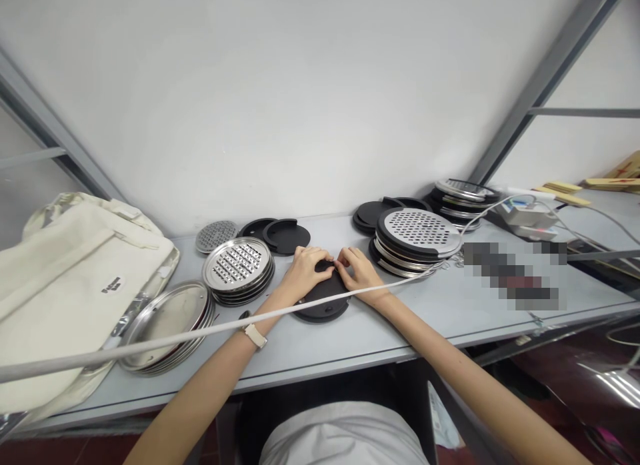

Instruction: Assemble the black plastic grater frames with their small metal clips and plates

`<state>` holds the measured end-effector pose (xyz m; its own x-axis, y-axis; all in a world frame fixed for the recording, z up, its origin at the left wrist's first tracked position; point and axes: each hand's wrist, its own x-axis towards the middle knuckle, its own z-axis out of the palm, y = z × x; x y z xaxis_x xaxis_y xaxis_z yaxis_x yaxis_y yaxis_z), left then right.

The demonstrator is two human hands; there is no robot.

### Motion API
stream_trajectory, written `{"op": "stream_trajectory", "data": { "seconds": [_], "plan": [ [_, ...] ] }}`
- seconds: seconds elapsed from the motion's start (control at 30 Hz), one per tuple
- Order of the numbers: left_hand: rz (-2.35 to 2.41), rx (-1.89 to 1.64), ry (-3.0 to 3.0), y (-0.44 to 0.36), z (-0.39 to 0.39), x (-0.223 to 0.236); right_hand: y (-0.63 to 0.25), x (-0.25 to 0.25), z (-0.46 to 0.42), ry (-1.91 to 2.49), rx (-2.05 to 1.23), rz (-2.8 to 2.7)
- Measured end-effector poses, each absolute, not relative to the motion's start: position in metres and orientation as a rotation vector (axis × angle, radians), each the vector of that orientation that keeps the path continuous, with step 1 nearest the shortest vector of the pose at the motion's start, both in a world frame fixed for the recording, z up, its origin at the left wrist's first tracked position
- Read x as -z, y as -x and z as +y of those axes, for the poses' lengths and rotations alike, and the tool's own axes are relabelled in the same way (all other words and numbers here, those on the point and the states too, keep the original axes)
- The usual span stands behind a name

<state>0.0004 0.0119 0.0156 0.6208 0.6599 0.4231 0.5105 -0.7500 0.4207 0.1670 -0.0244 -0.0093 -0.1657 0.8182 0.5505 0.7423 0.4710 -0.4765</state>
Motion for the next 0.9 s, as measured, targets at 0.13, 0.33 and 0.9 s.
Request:
{"op": "stream_trajectory", "data": {
  "seconds": [0.13,0.33,0.9],
  "plan": [
    [0.969,-0.831,-2.585,-0.0004,0.0121,-0.0148,-0.167,0.0086,-0.025,1.297,-0.126,-1.926],
    [0.982,-0.819,-2.59,-0.0009,0.0131,-0.0127,-0.1669,0.009,-0.0249,1.277,-0.138,-1.907],
    [0.965,-0.829,-2.686,0.0007,0.0064,-0.016,-0.1671,0.0138,-0.0197,1.263,-0.159,-1.866]
  ]
}}
